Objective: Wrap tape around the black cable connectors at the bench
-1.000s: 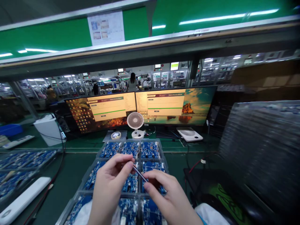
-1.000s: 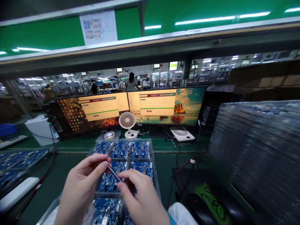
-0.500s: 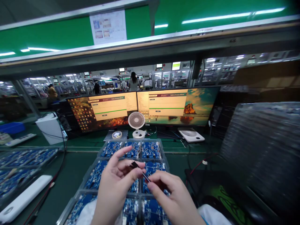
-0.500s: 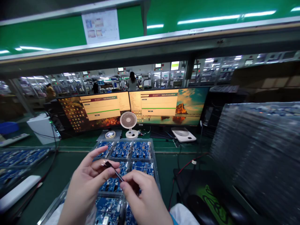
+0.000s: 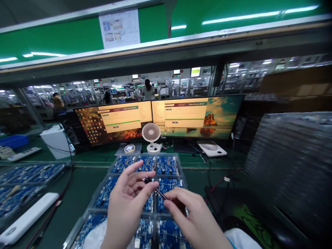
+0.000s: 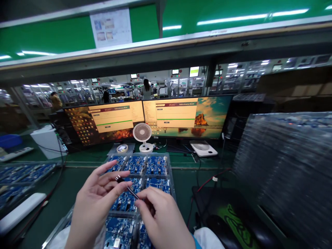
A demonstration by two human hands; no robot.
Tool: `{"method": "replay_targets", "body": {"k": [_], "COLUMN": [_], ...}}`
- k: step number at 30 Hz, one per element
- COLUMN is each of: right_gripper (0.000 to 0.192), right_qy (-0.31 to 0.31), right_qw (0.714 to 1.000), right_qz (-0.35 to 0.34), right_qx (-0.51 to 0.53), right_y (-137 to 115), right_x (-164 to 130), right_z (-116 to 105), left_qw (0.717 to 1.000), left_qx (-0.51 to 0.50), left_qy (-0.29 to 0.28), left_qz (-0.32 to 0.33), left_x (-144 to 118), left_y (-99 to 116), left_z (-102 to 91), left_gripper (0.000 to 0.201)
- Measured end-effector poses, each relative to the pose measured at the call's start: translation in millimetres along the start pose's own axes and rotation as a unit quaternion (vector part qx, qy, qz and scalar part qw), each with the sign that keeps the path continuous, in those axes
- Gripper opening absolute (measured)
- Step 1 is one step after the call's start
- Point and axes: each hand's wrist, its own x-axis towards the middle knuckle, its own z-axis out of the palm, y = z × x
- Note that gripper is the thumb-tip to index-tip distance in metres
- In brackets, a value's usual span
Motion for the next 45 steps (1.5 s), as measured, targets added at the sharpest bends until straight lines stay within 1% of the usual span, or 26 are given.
{"method": "replay_targets", "body": {"k": [2,5,9,11,14,16,19,22,27,30,32,34,37,39,42,44,45], "right_gripper": [0.017,0.016,0.016,0.015,0.016,0.018,0.020,0.020,0.025,0.024,0.023,0.024,0.032,0.035,0.034,0.032,0.031], "right_qy": [-0.001,0.002,0.000,-0.001,-0.002,-0.007,-0.010,-0.005,-0.003,-0.014,-0.021,-0.022,-0.015,-0.006,0.011,0.016,0.016], "right_qw": [1.000,1.000,1.000,1.000,1.000,0.999,0.999,1.000,0.998,0.994,0.986,0.971,0.943,0.921,0.891,0.879,0.876], "right_qz": [0.000,0.000,-0.007,-0.010,-0.009,-0.011,-0.009,0.010,0.049,0.074,0.095,0.116,0.135,0.145,0.160,0.168,0.170], "right_qx": [-0.004,-0.013,-0.023,-0.023,-0.027,-0.034,-0.040,-0.021,0.030,0.079,0.138,0.206,0.304,0.362,0.425,0.446,0.450], "right_y": [1,2,3,4,4,5,5,7,11,14,16,17,19,19,20,20,20], "right_x": [0,0,0,0,1,1,1,2,6,6,6,5,7,8,9,9,9], "right_z": [1,1,-1,-3,-6,-10,-17,-25,-30,-30,-29,-29,-25,-22,-18,-17,-17], "left_qw": [1.000,1.000,1.000,1.000,0.999,0.999,0.997,0.994,0.993,0.992,0.992,0.992,0.990,0.990,0.991,0.989,0.988], "left_qx": [0.008,0.017,0.012,0.012,0.019,0.012,-0.028,-0.049,-0.049,-0.049,-0.047,-0.047,-0.055,-0.068,-0.109,-0.138,-0.147], "left_qy": [0.003,0.001,-0.009,0.002,0.030,0.043,0.061,0.088,0.109,0.119,0.120,0.121,0.126,0.118,0.077,0.054,0.050], "left_qz": [0.012,0.024,0.011,0.000,0.004,-0.001,-0.032,-0.042,-0.010,0.004,0.006,0.007,0.028,0.040,0.025,0.006,-0.002], "left_x": [1,4,7,8,10,12,15,15,14,15,15,15,14,14,13,13,12], "left_y": [-1,-2,-2,-1,0,-1,-2,0,5,6,6,5,5,7,11,12,13], "left_z": [-1.6,-5.0,-8.2,-9.9,-14.1,-17.8,-22.5,-24.5,-23.0,-22.7,-23.2,-23.7,-23.6,-22.6,-20.1,-18.6,-18.2], "left_gripper": [0.045,0.034,0.024,0.020,0.014,0.014,0.021,0.024,0.024,0.023,0.022,0.021,0.020,0.022,0.040,0.052,0.054]}}
